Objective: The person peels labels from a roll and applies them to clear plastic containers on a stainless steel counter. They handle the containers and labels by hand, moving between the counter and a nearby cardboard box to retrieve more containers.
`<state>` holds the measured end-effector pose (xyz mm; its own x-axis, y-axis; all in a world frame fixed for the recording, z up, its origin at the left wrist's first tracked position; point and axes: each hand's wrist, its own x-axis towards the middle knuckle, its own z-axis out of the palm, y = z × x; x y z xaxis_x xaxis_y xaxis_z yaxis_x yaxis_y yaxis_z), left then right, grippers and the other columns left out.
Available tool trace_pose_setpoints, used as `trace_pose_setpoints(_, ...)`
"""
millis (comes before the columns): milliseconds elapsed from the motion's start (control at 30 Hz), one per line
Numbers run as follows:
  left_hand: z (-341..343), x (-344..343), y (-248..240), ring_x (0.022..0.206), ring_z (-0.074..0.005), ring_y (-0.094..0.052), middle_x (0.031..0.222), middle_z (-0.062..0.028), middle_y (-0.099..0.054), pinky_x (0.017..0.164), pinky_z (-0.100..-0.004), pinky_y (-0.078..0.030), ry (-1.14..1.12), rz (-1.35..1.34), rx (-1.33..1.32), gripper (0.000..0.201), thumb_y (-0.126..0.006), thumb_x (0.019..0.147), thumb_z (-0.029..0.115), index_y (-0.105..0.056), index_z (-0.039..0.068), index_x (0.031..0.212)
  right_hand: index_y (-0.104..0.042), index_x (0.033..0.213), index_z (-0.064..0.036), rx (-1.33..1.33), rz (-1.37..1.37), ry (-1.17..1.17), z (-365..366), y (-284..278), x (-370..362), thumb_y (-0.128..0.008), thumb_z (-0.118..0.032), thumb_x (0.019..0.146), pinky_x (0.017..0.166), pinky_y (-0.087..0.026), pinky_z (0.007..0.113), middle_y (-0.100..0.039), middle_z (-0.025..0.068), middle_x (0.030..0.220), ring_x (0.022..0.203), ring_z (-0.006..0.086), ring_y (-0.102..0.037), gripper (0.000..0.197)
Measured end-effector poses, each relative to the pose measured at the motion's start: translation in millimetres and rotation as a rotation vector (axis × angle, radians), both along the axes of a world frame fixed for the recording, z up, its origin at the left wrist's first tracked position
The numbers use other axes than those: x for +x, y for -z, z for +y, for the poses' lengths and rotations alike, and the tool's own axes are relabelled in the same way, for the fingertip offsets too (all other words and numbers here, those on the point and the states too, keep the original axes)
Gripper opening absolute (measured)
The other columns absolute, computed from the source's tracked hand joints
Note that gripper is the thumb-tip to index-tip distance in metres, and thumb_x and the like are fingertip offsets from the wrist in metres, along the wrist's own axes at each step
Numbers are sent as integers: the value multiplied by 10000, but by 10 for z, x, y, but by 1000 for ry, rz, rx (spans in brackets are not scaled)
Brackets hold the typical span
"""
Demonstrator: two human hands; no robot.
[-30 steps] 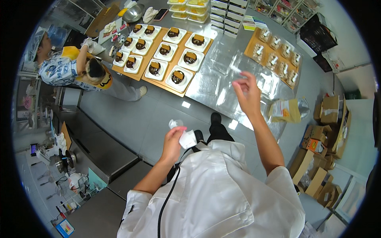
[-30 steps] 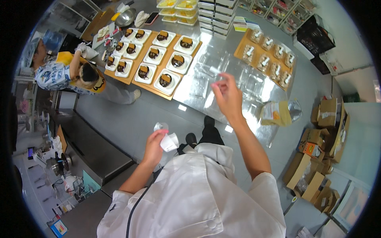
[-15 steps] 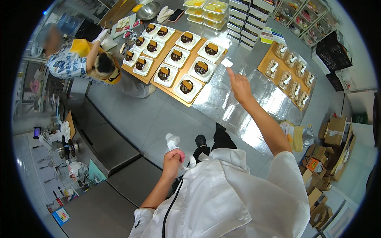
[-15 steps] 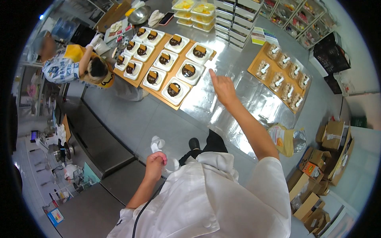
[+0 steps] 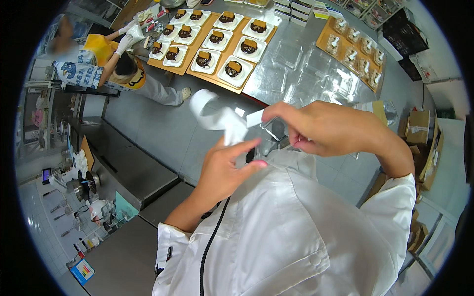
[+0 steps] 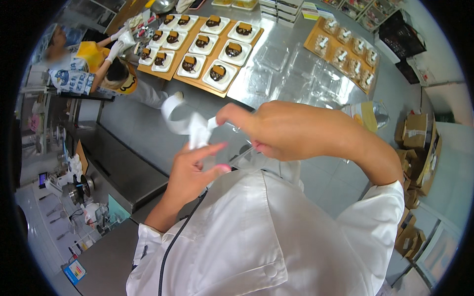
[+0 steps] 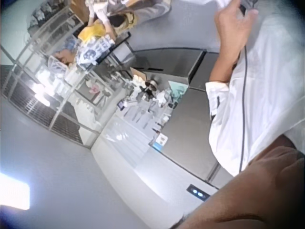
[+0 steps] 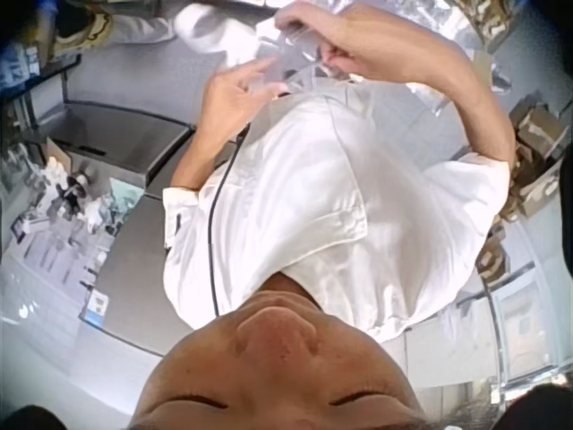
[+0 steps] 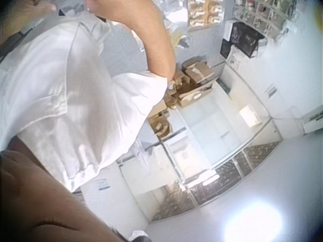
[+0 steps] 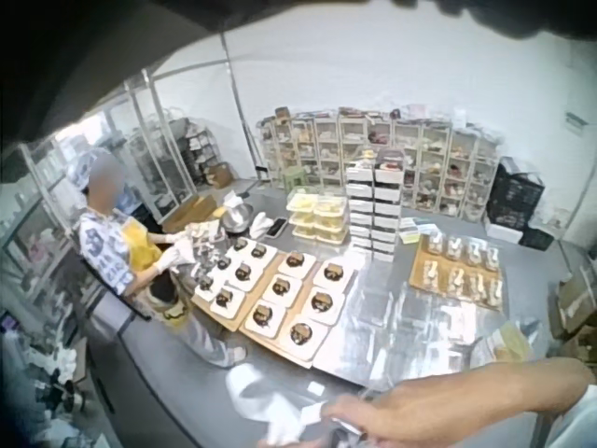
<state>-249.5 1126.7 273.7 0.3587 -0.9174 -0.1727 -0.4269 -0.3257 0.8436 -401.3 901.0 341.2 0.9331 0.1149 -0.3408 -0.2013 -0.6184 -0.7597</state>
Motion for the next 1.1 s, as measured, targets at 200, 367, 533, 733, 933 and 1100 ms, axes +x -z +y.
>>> trace_pose_setpoints(200,323,-205,84,635,-74,-504,809,-42,-664,563,-278,-405,224,-47,-15,150,-826,817,166,-793,92,943,-424,1310,-55,-130,-176,-94,572,14,3,-654,31,819,644,-512,421,-626,187,771,753,371,-656,549)
trace_pose_setpoints(367,465,-195,321,631,-54,-515,875,-47,-710,536,-234,-409,-293,487,-28,193,-757,910,218,-748,43,994,-599,1103,-17,-51,-980,413,796,-123,-22,-748,28,803,841,-530,323,-540,206,1260,1014,227,-638,338)
trace_pose_setpoints(533,304,-239,377,762,-123,-671,1070,-79,-712,556,-231,-436,-604,834,-244,331,-680,985,271,-663,0,1175,-678,969,2,642,-698,1005,1180,532,34,-752,16,881,760,-523,223,-662,18,890,831,76,-619,116)
trace_pose_setpoints(733,267,-392,416,982,-203,-728,1180,-98,-683,586,-235,-475,-643,861,-291,445,-634,1017,309,-601,-35,1298,-667,973,57,816,-657,1053,1373,958,287,-745,-5,890,645,-579,259,-708,111,894,760,126,-684,130)
trace_pose_setpoints(933,147,-548,454,995,-187,-718,1090,-55,-663,555,-217,-443,-693,862,-308,423,-621,1025,328,-629,-37,1238,-677,973,61,821,-630,1150,1372,1071,285,-738,4,889,612,-588,258,-714,108,870,725,119,-676,118)
trace_pose_setpoints(1100,130,-626,521,971,-153,-709,1056,-39,-655,540,-209,-432,-632,802,-327,412,-607,1032,334,-644,-41,1200,-648,934,19,506,-685,1269,1428,1174,347,-843,-99,801,551,-518,254,-688,69,794,648,104,-620,264)
